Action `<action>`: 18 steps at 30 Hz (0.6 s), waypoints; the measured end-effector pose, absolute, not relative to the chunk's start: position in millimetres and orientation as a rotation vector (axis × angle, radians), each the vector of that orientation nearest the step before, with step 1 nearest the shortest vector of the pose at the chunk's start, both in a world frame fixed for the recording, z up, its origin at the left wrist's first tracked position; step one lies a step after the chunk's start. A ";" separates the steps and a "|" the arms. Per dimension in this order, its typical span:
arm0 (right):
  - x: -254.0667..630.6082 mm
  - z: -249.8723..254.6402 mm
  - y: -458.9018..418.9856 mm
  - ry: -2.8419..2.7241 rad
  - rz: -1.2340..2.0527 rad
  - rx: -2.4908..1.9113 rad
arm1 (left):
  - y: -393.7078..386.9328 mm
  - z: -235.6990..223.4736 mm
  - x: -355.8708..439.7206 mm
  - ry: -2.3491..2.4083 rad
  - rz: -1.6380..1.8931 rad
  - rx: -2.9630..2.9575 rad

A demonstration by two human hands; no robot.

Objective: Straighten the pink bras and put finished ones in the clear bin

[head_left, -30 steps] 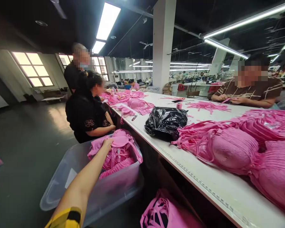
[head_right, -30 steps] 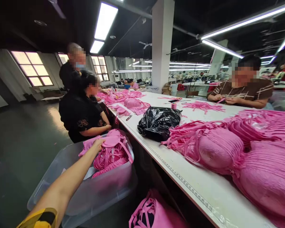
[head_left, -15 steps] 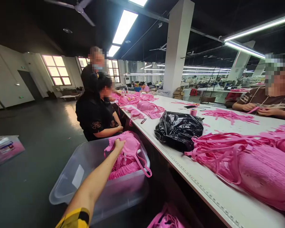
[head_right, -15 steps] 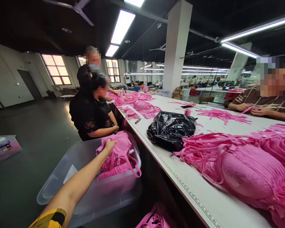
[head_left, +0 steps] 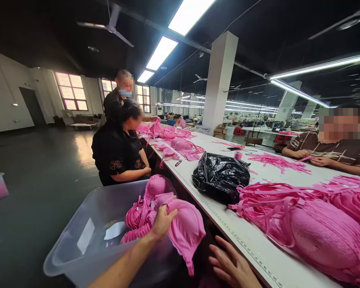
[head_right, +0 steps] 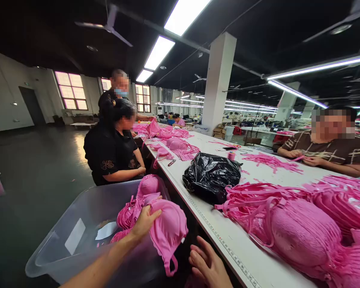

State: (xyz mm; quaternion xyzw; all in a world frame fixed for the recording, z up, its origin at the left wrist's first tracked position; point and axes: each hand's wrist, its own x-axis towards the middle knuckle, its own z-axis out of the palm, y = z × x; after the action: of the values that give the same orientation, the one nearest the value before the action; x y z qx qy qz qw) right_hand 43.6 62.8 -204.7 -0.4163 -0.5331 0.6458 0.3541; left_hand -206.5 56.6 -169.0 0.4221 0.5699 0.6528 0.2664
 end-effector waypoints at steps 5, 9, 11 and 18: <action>-26.3 -187.4 66.0 -1.425 1.877 -0.727 | 21.9 -178.2 -183.0 1.523 1.531 1.263; -33.8 -193.7 58.2 -1.583 1.728 -0.712 | 22.0 -180.4 -188.0 1.486 1.577 1.189; -33.7 -195.7 54.0 -1.538 1.791 -0.744 | 25.9 -177.3 -192.4 1.469 1.607 1.167; -27.2 -184.3 47.2 -1.314 2.008 -0.704 | 16.9 -166.0 -201.2 1.303 1.420 1.059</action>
State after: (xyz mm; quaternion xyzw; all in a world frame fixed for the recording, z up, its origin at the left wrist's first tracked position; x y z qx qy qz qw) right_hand -27.2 47.2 -184.3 -0.2670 -0.4987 0.7621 0.3150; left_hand -201.2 16.9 -166.0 0.4293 0.5278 0.5753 0.4540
